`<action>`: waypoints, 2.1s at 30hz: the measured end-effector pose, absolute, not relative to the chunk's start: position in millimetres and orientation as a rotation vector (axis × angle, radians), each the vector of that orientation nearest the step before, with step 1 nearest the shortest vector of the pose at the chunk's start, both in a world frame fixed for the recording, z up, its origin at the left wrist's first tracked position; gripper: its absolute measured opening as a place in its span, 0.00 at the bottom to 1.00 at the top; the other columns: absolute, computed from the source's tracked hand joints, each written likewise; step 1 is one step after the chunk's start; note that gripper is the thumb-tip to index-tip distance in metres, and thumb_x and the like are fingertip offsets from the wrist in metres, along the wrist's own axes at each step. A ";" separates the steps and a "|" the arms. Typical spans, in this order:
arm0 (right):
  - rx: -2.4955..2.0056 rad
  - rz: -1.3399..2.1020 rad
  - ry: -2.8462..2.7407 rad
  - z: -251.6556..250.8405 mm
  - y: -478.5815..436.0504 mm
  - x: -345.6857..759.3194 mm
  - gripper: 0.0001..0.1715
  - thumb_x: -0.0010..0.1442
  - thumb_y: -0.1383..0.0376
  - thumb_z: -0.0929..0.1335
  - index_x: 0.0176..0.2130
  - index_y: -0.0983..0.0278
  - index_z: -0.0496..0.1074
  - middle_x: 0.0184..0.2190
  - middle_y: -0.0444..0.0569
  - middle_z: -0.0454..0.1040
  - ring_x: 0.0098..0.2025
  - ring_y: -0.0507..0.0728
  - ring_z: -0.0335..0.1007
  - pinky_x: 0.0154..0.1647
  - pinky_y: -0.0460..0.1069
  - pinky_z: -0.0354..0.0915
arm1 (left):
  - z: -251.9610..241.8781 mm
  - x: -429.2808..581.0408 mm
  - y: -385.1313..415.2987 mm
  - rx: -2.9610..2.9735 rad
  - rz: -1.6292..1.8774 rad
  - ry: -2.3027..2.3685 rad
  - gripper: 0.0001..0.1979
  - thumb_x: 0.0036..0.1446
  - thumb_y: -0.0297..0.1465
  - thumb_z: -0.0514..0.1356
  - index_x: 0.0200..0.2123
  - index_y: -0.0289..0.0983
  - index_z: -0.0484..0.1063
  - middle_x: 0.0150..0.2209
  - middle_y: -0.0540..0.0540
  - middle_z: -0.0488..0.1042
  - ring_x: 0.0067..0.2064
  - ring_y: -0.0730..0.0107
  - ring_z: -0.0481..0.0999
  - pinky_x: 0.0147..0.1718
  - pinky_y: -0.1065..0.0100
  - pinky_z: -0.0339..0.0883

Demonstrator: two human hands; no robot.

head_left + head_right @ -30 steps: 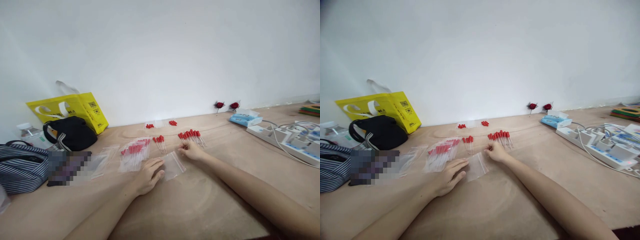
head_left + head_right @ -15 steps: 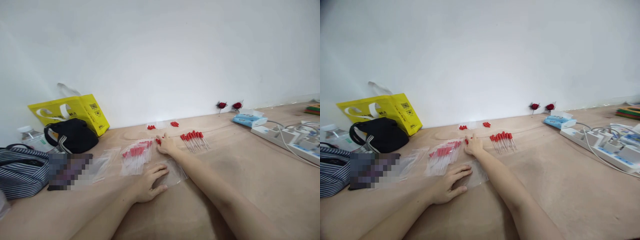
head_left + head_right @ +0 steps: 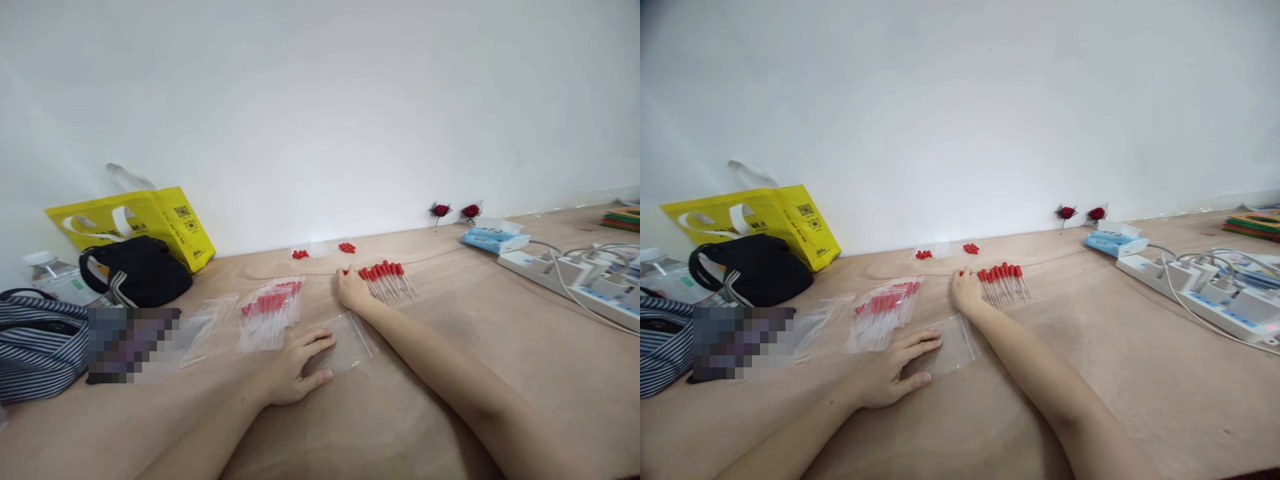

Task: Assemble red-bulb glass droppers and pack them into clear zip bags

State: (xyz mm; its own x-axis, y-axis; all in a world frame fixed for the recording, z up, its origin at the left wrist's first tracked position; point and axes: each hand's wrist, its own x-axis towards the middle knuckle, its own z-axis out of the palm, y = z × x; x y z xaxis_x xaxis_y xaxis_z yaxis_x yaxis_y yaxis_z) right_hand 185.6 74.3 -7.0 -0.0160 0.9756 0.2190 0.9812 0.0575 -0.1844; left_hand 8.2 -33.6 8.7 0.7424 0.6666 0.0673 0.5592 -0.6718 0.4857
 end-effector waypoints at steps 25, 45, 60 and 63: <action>-1.896 0.321 -1.633 -0.4 69.6 260.8 0.10 0.51 0.67 0.63 0.33 0.70 0.69 0.30 0.57 0.73 0.35 0.57 0.69 0.32 0.46 0.58 | 10.8 8.7 -31.3 2.504 0.250 0.954 0.23 0.54 0.39 0.54 0.53 0.40 0.60 0.57 0.43 0.57 0.58 0.58 0.55 0.54 0.55 0.51; -1.031 1.064 -0.968 -30.9 -15.9 267.5 0.30 0.46 0.57 0.67 0.44 0.59 0.49 0.21 0.36 0.64 0.21 0.51 0.67 0.23 0.48 0.67 | 9.8 11.6 -28.2 2.607 0.330 0.912 0.20 0.54 0.38 0.54 0.51 0.41 0.63 0.55 0.44 0.61 0.58 0.57 0.55 0.55 0.52 0.48; -1.015 1.263 -1.072 -24.7 -29.8 265.2 0.24 0.45 0.51 0.67 0.36 0.61 0.56 0.24 0.41 0.70 0.26 0.51 0.68 0.29 0.48 0.65 | 11.6 10.7 -31.8 2.538 0.297 0.946 0.26 0.53 0.37 0.56 0.55 0.42 0.56 0.56 0.45 0.60 0.57 0.58 0.57 0.54 0.53 0.51; -1.050 1.232 -1.386 -26.6 -32.4 267.2 0.18 0.47 0.53 0.67 0.32 0.63 0.64 0.24 0.43 0.69 0.25 0.50 0.65 0.28 0.47 0.62 | 12.8 11.3 -31.6 2.541 0.283 0.923 0.26 0.53 0.36 0.55 0.56 0.42 0.55 0.57 0.45 0.60 0.57 0.58 0.57 0.56 0.52 0.48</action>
